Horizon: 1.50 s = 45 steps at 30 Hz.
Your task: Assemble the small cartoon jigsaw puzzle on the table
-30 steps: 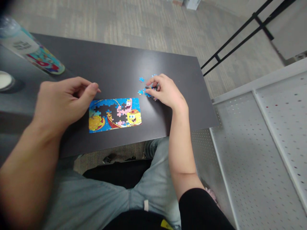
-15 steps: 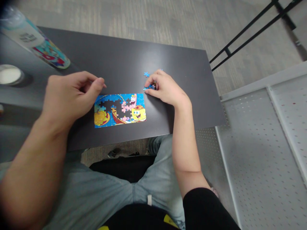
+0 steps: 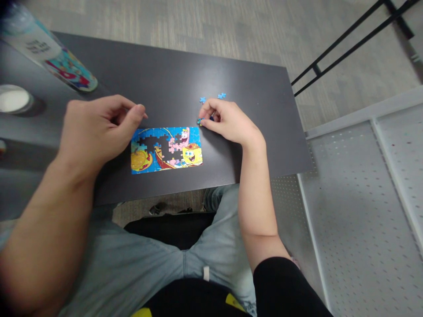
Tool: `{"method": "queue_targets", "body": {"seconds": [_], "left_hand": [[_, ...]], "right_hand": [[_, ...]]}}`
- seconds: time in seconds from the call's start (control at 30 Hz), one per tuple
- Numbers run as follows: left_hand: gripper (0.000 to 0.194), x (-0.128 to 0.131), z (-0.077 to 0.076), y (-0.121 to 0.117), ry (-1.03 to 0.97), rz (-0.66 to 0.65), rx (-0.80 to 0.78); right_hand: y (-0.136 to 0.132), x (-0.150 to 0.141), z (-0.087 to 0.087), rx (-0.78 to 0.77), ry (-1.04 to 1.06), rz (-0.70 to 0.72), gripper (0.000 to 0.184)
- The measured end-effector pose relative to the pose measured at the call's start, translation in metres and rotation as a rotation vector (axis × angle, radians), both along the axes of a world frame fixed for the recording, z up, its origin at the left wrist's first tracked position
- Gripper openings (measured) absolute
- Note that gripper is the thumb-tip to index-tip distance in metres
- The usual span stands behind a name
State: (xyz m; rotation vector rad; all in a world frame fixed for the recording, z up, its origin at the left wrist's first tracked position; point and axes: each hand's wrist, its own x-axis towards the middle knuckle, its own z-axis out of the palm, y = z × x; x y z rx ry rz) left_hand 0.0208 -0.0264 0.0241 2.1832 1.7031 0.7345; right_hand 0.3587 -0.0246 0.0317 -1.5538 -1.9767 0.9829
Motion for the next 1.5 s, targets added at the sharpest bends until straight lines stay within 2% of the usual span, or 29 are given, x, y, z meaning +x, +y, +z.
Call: {"method": "queue_targets", "body": {"seconds": [0.13, 0.23, 0.5, 0.67, 0.8, 1.0, 1.3, 1.5], "left_hand": [[0.052, 0.0, 0.003, -0.001, 0.053, 0.027, -0.068], [0.052, 0.001, 0.004, -0.002, 0.039, 0.025, -0.048], [0.049, 0.001, 0.0, 0.0, -0.006, -0.003, 0.003], [0.051, 0.001, 0.003, 0.0, 0.017, -0.008, -0.007], [0.051, 0.002, 0.009, -0.001, 0.055, 0.0, -0.058], [0.054, 0.003, 0.01, -0.002, 0.065, -0.003, -0.056], [0.056, 0.003, 0.01, -0.002, 0.075, -0.007, -0.066], [0.056, 0.002, 0.009, -0.002, 0.06, -0.006, -0.052]], "right_hand": [[0.003, 0.007, -0.009, 0.064, 0.074, 0.032, 0.011], [0.004, 0.011, -0.014, 0.081, 0.125, 0.061, 0.01], [0.003, 0.009, -0.013, 0.034, 0.091, 0.009, 0.008], [0.011, 0.016, -0.03, 0.112, 0.234, 0.088, 0.021], [0.016, 0.02, -0.037, 0.106, 0.244, 0.088, 0.024], [0.014, 0.02, -0.036, 0.094, 0.291, 0.093, 0.029], [0.015, 0.022, -0.037, 0.117, 0.278, 0.099, 0.021], [0.012, 0.021, -0.031, 0.102, 0.25, 0.113, 0.023]]}}
